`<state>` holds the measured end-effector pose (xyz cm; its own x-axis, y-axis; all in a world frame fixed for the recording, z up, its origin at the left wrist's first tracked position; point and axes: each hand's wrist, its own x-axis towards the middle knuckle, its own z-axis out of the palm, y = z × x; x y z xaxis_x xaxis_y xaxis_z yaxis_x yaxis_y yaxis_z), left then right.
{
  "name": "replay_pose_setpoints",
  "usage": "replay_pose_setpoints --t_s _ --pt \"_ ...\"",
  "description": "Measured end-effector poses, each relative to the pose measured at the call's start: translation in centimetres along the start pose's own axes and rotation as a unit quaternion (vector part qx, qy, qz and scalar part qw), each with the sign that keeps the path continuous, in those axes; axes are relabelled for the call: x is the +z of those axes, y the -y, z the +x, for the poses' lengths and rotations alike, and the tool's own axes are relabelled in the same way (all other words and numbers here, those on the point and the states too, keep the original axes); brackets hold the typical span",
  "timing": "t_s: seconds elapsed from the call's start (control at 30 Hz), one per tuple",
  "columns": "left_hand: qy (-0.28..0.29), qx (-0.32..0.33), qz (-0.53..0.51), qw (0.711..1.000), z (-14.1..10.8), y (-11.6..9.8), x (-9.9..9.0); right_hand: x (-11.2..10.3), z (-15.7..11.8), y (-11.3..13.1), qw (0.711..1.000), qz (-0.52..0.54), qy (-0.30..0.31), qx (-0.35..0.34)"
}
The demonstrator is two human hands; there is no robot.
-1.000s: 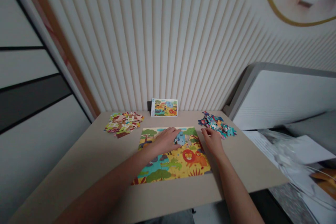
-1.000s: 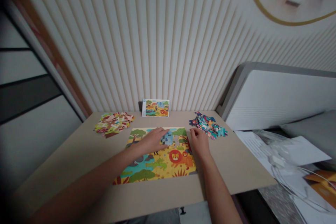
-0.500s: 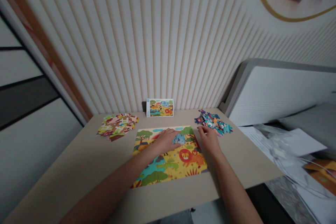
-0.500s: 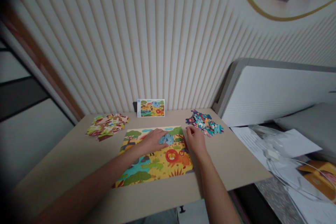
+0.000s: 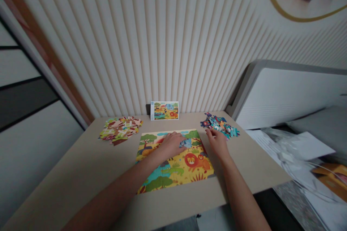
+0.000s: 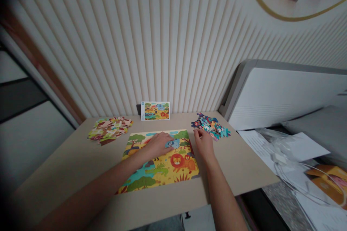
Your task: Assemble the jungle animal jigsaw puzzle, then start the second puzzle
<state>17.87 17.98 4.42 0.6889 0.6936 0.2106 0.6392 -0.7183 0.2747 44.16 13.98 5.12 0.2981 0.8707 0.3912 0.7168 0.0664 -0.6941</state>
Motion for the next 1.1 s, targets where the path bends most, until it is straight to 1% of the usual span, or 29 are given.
replay_pose_setpoints --t_s 0.13,0.27,0.4,0.47,0.53,0.67,0.73,0.83,0.97,1.03,1.1 --pt "0.012 0.013 0.019 1.0 0.2 -0.3 -0.6 0.0 0.0 -0.1 1.0 0.006 0.005 -0.003" --pt "0.019 0.033 0.035 0.999 0.4 -0.4 -1.1 0.1 0.0 -0.2 1.0 0.006 -0.004 -0.006" --pt "0.014 0.063 0.045 0.997 -0.2 -0.8 -1.3 0.1 0.0 -0.1 1.0 0.002 -0.005 -0.005" --pt "0.01 0.081 0.048 0.995 -0.7 -1.3 -1.0 0.0 0.0 0.0 1.0 0.003 -0.005 -0.005" --pt "0.012 0.115 0.038 0.993 -1.3 -1.5 -0.4 0.0 0.0 0.0 1.0 0.004 -0.003 -0.009" --pt "0.036 0.178 -0.004 0.983 -1.9 -1.4 0.9 0.0 0.0 0.1 1.0 0.004 0.001 -0.013" --pt "0.045 0.181 -0.011 0.982 -1.9 -1.1 1.3 0.1 0.0 0.2 1.0 0.005 0.002 -0.014" --pt "0.045 0.173 -0.012 0.984 -1.9 -0.9 1.3 0.2 0.0 0.1 1.0 -0.004 0.006 -0.021" --pt "0.067 0.166 0.005 0.984 -1.6 -1.4 0.9 0.6 -0.1 -0.3 0.998 -0.045 0.029 -0.031" --pt "0.053 0.155 0.008 0.986 -1.6 -1.9 0.7 0.9 -0.1 -0.5 0.996 -0.066 0.055 -0.036" --pt "0.012 0.125 0.006 0.992 -2.2 -2.3 0.6 1.4 -0.2 -0.5 0.992 -0.081 0.089 -0.048"
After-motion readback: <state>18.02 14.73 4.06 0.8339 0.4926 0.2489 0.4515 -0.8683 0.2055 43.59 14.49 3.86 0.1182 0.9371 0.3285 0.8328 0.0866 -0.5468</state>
